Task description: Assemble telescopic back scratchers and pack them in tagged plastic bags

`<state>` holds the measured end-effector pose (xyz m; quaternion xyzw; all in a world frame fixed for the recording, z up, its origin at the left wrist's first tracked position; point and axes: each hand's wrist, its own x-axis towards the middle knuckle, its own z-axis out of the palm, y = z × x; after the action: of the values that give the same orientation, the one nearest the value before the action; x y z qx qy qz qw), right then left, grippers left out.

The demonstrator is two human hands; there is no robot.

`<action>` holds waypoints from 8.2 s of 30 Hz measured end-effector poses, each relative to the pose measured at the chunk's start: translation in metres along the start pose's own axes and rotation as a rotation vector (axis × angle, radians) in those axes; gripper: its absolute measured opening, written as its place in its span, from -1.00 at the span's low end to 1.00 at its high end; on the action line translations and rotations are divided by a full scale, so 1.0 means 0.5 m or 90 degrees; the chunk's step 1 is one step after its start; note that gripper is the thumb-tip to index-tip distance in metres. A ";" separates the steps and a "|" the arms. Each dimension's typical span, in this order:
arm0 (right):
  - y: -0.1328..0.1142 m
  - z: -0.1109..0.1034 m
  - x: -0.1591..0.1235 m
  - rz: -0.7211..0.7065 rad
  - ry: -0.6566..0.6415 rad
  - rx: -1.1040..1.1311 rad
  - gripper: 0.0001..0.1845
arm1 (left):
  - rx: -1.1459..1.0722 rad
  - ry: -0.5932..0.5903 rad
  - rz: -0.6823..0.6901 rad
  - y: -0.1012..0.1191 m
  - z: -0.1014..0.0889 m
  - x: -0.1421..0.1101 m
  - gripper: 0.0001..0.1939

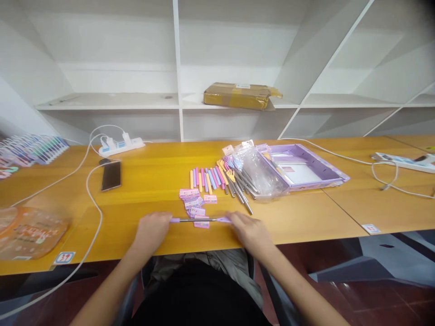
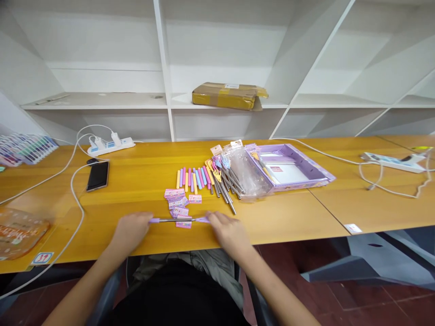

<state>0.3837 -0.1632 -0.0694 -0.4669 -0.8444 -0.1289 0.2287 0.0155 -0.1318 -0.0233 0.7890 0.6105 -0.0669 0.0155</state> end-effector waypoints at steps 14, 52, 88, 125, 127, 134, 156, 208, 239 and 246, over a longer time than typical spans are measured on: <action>0.278 -0.046 -0.284 0.472 -0.017 0.068 -0.64 | 0.075 0.067 -0.038 -0.195 0.039 -0.068 -0.63; 0.336 0.057 0.237 0.493 0.025 -0.173 -0.47 | -0.490 0.192 0.088 0.033 -0.020 0.210 -0.56; 0.136 0.046 0.270 0.401 0.380 0.542 -0.58 | -0.668 0.154 0.219 0.060 -0.016 0.181 -0.63; 0.083 0.053 0.263 0.327 -0.070 0.999 -0.55 | -1.174 0.332 0.011 0.040 -0.021 0.206 -0.63; 0.073 0.044 0.257 0.291 -0.152 0.972 -0.54 | -1.208 0.359 0.007 0.037 -0.029 0.206 -0.63; 0.055 0.043 0.262 0.235 -0.271 0.902 -0.45 | -1.314 0.322 0.003 0.032 -0.045 0.205 -0.61; 0.045 0.066 0.264 0.240 -0.288 0.925 -0.50 | -1.339 0.187 0.084 0.052 -0.042 0.193 -0.44; 0.035 0.071 0.263 0.170 -0.283 0.798 -0.54 | -1.342 0.215 0.030 0.060 -0.035 0.194 -0.54; 0.038 0.095 0.259 0.214 -0.225 0.955 -0.57 | -1.291 0.077 0.081 0.088 0.001 0.189 -0.50; 0.019 0.111 0.254 0.186 -0.255 0.885 -0.50 | -1.236 -0.065 0.137 0.109 0.022 0.181 -0.54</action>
<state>0.3189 -0.0416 -0.0527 -0.3362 -0.6859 0.5555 0.3283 0.0895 -0.0598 -0.0484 0.4811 0.3233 0.4325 0.6907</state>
